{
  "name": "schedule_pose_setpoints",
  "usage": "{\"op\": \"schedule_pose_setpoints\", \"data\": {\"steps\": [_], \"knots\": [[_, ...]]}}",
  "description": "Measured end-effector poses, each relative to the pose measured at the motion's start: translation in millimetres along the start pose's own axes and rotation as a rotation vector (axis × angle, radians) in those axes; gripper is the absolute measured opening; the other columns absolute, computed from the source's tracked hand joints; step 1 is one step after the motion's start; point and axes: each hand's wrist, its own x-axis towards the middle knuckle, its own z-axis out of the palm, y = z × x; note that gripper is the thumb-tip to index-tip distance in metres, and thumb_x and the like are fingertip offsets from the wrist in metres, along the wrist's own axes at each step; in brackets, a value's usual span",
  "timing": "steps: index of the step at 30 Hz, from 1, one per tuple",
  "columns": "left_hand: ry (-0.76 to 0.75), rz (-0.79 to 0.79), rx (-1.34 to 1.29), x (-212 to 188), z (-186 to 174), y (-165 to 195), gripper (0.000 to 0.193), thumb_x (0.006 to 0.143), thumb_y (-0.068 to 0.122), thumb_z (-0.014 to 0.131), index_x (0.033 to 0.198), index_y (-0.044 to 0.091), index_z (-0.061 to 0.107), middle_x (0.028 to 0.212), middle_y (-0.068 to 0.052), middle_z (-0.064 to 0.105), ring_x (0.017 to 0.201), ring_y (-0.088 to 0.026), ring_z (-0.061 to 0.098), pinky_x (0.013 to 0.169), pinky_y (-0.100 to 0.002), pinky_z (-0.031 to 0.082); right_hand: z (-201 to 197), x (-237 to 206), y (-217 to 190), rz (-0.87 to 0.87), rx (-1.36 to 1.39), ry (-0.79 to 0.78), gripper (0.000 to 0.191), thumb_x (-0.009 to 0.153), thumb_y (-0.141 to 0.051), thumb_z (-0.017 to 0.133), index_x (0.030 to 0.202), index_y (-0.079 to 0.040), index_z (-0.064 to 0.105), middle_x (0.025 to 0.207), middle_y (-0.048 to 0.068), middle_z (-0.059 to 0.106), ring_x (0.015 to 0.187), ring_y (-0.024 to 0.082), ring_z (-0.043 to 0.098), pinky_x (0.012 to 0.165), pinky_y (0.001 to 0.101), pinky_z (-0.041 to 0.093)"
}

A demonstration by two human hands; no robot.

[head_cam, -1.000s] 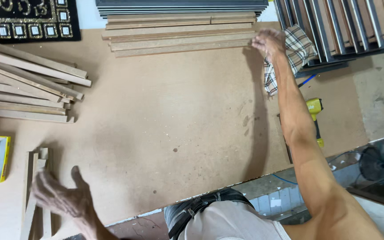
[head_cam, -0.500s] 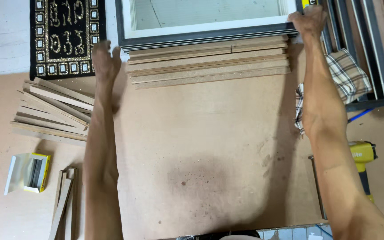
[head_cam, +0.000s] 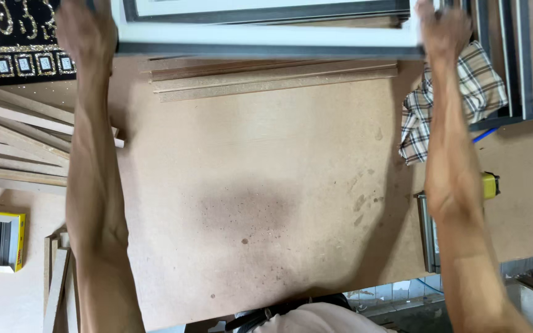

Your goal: The person assembles picture frames by attaching dark trim pieces to a backing board using a pneumatic nail gun. They repeatedly position the trim, staple it in place, flip the frame to wipe the glass with a cloth, and then stack the completed unit.

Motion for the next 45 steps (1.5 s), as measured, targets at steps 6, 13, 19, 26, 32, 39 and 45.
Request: {"op": "schedule_pose_setpoints", "data": {"steps": [6,13,19,26,32,39,45], "knots": [[0.076,-0.086,-0.277,-277.5,-28.7,-146.8,0.043,0.113,0.048,0.052,0.093,0.010,0.048,0.060,0.003,0.042,0.043,-0.009,0.033,0.037,-0.030,0.032,-27.6,-270.6,107.0,0.181,0.071,-0.005,0.062,0.108,-0.062,0.061,0.093,-0.005,0.078,0.075,0.015,0.068,0.071,0.033,0.066,0.073,0.0477,0.050],[-0.015,-0.233,-0.116,-511.2,-12.9,-216.8,0.051,0.111,0.054,0.053,0.088,0.009,0.049,0.061,0.003,0.046,0.046,-0.011,0.038,0.042,-0.033,0.035,-57.1,-443.6,160.9,0.236,-0.061,-0.085,0.042,0.092,-0.048,0.081,0.091,-0.006,0.079,0.074,0.019,0.068,0.069,0.035,0.065,0.066,0.0468,0.049],[0.030,-0.024,0.244,-503.3,-18.3,-179.7,0.050,0.101,0.046,0.070,0.116,-0.001,0.064,0.106,-0.021,0.060,0.103,-0.032,0.053,0.084,-0.053,0.047,-68.0,-431.6,225.8,0.455,0.843,0.228,0.050,0.081,-0.012,0.081,0.125,0.003,0.064,0.098,0.012,0.068,0.083,0.022,0.065,0.069,0.0347,0.059],[-0.006,0.442,-0.082,-390.1,14.9,-23.8,0.040,0.101,0.019,0.080,0.131,-0.001,0.062,0.134,-0.024,0.061,0.130,-0.040,0.052,0.112,-0.053,0.042,-79.2,-373.9,273.6,1.071,2.456,0.610,0.057,0.075,-0.002,0.086,0.122,0.001,0.054,0.103,0.018,0.061,0.084,0.026,0.065,0.070,0.0292,0.063],[-0.071,0.618,-0.099,-341.2,37.0,61.0,0.039,0.093,0.019,0.084,0.125,0.004,0.066,0.118,-0.015,0.060,0.109,-0.032,0.056,0.097,-0.048,0.046,-92.2,-354.2,260.1,1.258,2.441,0.571,0.071,0.065,-0.032,0.092,0.118,-0.006,0.054,0.094,0.006,0.057,0.074,0.019,0.058,0.063,0.0311,0.055],[-0.053,0.546,-0.171,-341.4,52.3,55.8,0.028,0.090,0.021,0.086,0.110,0.006,0.072,0.107,-0.013,0.058,0.099,-0.031,0.056,0.087,-0.049,0.045,-131.8,-353.8,246.4,1.088,1.976,0.412,0.069,0.058,-0.046,0.091,0.108,-0.005,0.065,0.092,0.009,0.063,0.080,0.026,0.065,0.073,0.0399,0.053],[-0.088,0.718,-0.242,-284.8,73.8,61.4,0.027,0.089,0.017,0.086,0.110,0.007,0.071,0.113,-0.011,0.066,0.113,-0.033,0.061,0.099,-0.048,0.048,-147.7,-359.1,231.3,0.855,1.811,0.389,0.031,0.063,-0.024,0.086,0.076,-0.018,0.059,0.080,0.004,0.061,0.087,0.030,0.068,0.090,0.0559,0.060]]}}
